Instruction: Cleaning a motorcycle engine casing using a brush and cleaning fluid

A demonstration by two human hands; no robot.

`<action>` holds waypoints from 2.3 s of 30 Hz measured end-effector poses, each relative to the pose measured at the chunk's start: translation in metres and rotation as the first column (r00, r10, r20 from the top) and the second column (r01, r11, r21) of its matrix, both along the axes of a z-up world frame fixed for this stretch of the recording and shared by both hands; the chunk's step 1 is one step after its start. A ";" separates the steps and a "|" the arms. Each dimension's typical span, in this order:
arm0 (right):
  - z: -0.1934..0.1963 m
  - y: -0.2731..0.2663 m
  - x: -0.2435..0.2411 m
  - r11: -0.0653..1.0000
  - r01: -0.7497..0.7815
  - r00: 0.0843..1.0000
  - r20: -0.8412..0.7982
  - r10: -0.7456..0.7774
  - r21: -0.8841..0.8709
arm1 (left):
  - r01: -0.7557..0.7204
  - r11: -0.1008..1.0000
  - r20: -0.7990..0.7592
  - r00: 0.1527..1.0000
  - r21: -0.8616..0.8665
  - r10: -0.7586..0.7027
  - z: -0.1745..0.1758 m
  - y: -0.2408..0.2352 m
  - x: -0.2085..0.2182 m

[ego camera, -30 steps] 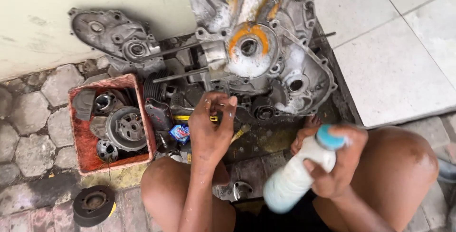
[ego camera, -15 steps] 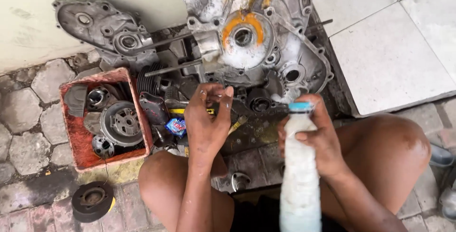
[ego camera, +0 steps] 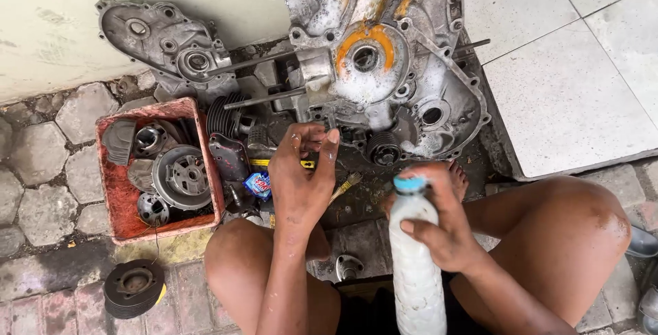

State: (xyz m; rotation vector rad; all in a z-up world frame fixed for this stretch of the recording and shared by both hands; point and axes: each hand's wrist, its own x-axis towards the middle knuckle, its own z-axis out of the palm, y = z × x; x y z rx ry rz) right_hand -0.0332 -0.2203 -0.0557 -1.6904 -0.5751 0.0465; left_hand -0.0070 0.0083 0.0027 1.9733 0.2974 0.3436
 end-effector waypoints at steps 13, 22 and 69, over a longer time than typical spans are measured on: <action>0.041 -0.015 0.010 0.913 0.232 0.904 0.272 -0.330 0.336 | -0.002 0.999 -0.051 0.999 -0.053 0.000 0.004 0.003 0.000; 0.054 -0.024 0.012 0.717 0.334 0.916 -0.391 -0.094 0.612 | 0.046 0.999 -0.051 0.998 -0.014 -0.047 0.002 -0.005 0.000; 0.027 -0.005 0.017 0.942 0.216 0.975 -0.012 -0.220 0.256 | 0.762 0.620 -0.021 0.627 -0.186 -0.778 -0.030 -0.078 -0.019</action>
